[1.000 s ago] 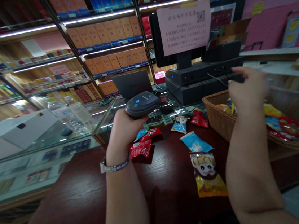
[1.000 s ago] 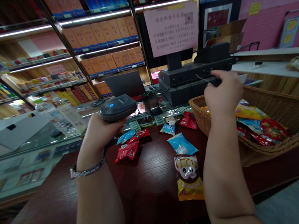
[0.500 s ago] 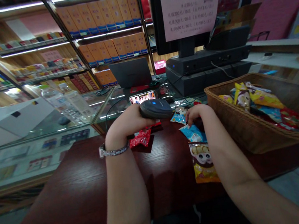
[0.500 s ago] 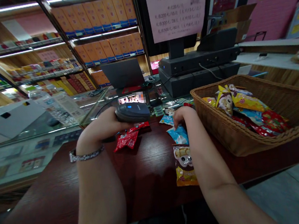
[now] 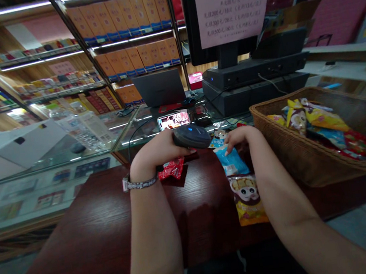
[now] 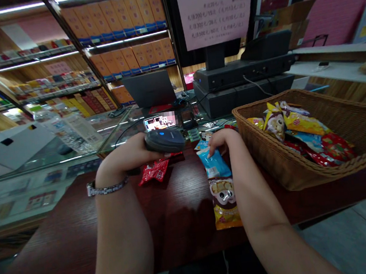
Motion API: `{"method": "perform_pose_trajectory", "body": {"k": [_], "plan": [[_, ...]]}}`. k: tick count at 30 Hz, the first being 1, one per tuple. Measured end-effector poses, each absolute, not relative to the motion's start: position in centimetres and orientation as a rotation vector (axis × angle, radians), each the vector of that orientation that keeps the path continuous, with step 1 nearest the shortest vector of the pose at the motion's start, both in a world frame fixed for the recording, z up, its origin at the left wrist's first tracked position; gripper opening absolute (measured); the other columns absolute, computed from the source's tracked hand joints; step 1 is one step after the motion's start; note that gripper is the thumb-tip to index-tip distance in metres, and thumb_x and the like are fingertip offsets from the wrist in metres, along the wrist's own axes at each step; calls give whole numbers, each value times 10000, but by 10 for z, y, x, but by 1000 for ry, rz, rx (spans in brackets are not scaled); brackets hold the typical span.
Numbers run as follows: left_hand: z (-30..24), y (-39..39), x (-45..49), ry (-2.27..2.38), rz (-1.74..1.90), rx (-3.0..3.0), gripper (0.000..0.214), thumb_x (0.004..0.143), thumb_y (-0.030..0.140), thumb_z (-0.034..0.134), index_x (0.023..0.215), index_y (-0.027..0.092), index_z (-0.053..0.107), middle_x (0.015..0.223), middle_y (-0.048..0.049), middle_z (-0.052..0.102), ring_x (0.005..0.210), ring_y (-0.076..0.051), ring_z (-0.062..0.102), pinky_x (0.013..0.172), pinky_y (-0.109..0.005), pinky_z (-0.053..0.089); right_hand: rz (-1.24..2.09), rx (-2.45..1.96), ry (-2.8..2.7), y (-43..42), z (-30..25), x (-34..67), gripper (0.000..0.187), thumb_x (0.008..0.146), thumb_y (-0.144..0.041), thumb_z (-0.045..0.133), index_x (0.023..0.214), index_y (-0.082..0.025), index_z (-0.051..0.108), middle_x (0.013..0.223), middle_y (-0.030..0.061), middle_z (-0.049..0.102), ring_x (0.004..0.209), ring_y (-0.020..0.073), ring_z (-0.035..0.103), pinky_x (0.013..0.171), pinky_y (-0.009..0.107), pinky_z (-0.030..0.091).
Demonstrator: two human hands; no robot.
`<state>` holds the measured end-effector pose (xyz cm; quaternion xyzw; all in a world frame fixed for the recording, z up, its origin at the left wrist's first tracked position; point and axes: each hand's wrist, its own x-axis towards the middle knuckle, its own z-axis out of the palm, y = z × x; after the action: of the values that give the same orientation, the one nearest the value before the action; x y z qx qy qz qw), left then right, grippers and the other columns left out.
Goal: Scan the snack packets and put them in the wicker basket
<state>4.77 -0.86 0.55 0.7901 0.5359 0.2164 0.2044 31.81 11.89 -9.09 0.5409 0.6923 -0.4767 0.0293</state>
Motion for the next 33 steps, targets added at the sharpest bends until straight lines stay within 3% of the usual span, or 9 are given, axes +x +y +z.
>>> {"method": "perform_pose_trajectory", "body": {"k": [6,14,18,22,28,33], "plan": [[6,-8,50,1522,630,2200,347,664,319,755,986,195,788,881,-42,791,787,-252,712,757,-360,576,-1852,1564,2140,112,-74,325,405,643,-284,875,972,-195,655,901,25,725,759,167,700,700,325,636],[6,-7,49,1552,1043,2233,395,714,380,745,1033,149,777,951,-67,783,917,-280,711,831,-373,567,-2435,1448,2485,106,-64,323,407,850,-345,701,1225,-297,551,1082,24,727,854,190,732,639,299,623],[7,-11,50,1619,1225,2110,389,729,413,738,996,131,770,760,-63,760,784,-266,715,717,-345,579,-2589,1477,2686,104,-55,314,386,915,-394,599,1277,-318,485,1190,18,702,904,184,737,629,266,603],[7,-10,48,1650,1329,2052,344,726,394,743,946,130,767,590,-31,699,604,-242,681,613,-330,559,-2640,1606,2869,104,-48,306,392,902,-419,601,1255,-304,474,1205,20,695,895,184,733,652,289,610],[-2,5,50,1604,1625,1926,314,696,389,796,878,136,763,587,-34,699,538,-236,681,521,-300,526,-2906,1388,2835,99,-41,293,475,815,-413,699,1238,-326,503,1042,-2,723,843,199,731,640,307,601],[-5,10,58,1272,1820,1654,333,667,366,839,915,160,755,671,-27,725,489,-191,665,505,-283,538,-2975,1115,2766,86,-37,273,402,782,-416,752,1121,-319,559,984,-22,707,817,179,704,647,318,609]]}}
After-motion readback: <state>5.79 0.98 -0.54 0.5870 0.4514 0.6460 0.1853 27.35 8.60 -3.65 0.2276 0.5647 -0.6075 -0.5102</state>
